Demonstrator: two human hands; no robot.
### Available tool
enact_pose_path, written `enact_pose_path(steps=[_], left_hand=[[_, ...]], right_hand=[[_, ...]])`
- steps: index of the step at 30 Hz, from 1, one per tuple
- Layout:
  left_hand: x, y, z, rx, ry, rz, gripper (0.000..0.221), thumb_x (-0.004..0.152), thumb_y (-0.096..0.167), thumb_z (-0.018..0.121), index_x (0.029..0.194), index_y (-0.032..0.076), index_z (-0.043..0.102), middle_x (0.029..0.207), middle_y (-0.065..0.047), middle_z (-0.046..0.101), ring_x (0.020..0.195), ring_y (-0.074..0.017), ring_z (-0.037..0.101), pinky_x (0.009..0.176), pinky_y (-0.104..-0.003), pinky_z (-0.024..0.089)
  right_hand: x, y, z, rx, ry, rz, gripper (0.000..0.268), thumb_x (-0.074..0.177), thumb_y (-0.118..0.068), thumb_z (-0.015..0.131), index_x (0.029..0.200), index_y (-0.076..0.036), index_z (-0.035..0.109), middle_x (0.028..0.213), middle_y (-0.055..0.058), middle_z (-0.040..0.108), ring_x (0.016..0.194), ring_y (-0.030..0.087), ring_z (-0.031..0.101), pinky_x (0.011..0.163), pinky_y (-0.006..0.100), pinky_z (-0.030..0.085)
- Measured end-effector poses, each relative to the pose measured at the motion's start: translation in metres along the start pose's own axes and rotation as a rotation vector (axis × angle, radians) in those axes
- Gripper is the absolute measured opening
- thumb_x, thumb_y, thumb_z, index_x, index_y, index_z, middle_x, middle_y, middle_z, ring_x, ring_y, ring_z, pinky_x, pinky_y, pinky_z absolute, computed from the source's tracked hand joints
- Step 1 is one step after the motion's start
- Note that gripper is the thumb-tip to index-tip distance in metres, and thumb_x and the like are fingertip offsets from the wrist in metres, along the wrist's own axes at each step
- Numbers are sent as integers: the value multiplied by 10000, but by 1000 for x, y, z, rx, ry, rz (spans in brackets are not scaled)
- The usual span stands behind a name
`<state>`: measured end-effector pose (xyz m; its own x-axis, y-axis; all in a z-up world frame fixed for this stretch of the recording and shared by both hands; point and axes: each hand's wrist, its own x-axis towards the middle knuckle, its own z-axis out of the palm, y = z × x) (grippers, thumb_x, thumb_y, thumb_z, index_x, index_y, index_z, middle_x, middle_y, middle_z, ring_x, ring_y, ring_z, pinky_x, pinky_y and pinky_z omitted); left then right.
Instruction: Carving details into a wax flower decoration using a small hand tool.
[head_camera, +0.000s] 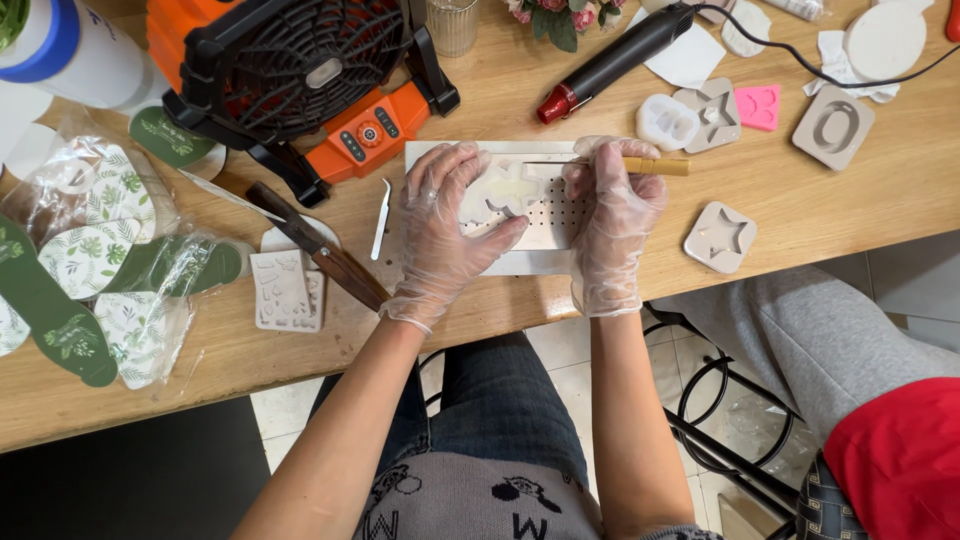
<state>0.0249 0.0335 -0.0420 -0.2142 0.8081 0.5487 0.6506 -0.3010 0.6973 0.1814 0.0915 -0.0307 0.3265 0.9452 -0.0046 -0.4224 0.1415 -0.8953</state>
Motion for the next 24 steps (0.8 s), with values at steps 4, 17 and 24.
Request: enact_pose_path(steps=[4,17,24], left_hand=[[0,-1,1,-3,0,2,716,669,383,966,1238,79,657,1294,-79,606,1301,-337,524,1118,-502,412],[0,-2,2,8,12,14,713,674,389,968,1241,83,661,1283,-81,613,1293,-337,534,1096,-515,431],[0,-3,2,14,13,19,710,672,385,965,1241,88,663,1280,-72,614,1292,-327,540,1081,-505,445]], right_hand=[[2,1,1,31,23,-25,87,975,-27,681,972,-39,595,739,143,630,536,231,656,444,300,516],[2,0,1,-21,-33,-32,90,971,-5,685,985,-33,601,753,178,641,543,234,648,439,309,516],[1,3,1,-48,-39,-27,83,980,-5,676,1003,-23,598,726,132,605,570,236,671,455,308,530]])
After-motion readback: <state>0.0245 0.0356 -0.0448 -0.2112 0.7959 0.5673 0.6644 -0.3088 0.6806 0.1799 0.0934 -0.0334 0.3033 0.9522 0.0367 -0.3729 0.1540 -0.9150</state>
